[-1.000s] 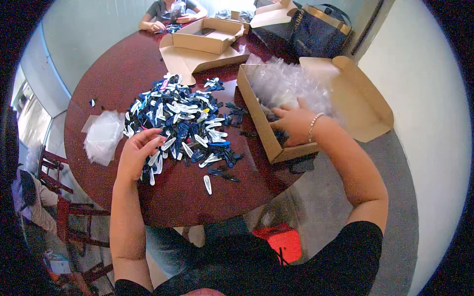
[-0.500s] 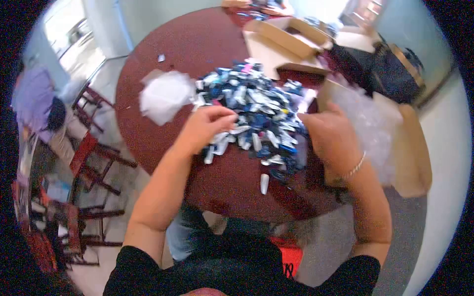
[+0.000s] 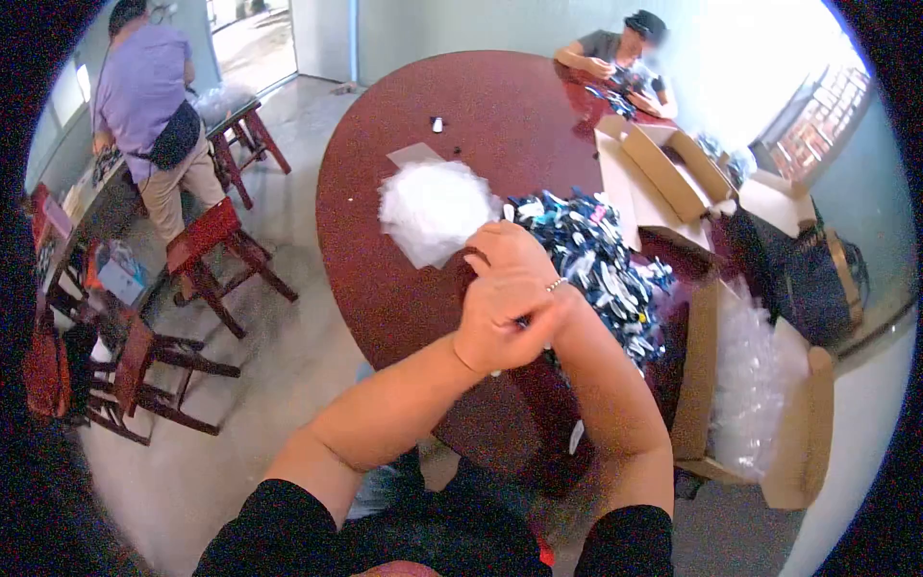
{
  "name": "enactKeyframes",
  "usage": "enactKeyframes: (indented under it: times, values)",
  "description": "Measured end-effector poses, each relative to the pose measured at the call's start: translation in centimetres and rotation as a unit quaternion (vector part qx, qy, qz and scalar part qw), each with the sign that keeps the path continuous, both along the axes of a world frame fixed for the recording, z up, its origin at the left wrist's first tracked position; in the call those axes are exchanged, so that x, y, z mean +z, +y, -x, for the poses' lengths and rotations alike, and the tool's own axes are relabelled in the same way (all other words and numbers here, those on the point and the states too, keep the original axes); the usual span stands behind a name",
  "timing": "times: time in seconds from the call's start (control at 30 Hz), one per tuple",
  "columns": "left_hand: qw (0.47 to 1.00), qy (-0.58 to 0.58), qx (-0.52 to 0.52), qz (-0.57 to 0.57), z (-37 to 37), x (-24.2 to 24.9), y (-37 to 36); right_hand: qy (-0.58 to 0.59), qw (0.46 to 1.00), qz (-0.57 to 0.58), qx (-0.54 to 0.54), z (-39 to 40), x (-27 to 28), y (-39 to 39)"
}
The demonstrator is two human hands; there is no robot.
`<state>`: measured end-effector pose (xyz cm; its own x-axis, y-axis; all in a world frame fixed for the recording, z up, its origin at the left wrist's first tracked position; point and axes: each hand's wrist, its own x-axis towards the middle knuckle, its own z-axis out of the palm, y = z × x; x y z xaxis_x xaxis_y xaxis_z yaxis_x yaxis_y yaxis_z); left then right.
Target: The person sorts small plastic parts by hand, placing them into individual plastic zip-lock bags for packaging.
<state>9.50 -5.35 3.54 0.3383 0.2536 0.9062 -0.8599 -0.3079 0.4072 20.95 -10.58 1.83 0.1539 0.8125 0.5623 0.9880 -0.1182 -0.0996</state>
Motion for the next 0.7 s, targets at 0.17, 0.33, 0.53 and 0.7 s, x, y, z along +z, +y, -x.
enactKeyframes:
  times: [0.17, 0.33, 0.53, 0.7]
  values:
    - [0.999, 0.017, -0.027, 0.039, -0.4, -0.2, -0.3, -0.149, 0.937, 0.252, -0.192, 1.6, 0.5, 2.7]
    - [0.997, 0.016, -0.058, 0.045, 0.2, 0.7, -0.3, -0.193, 0.919, 0.228, -0.259, 0.4, -0.7, 2.6]
    - [0.999, 0.024, -0.041, 0.018, 0.0, 0.4, -0.3, -0.201, 0.928, 0.237, -0.207, -0.5, -0.5, 2.6]
    - [0.997, 0.055, -0.047, 0.022, -0.4, -0.2, -0.8, -0.101, 0.967, 0.13, -0.194, -1.0, -0.3, 1.0]
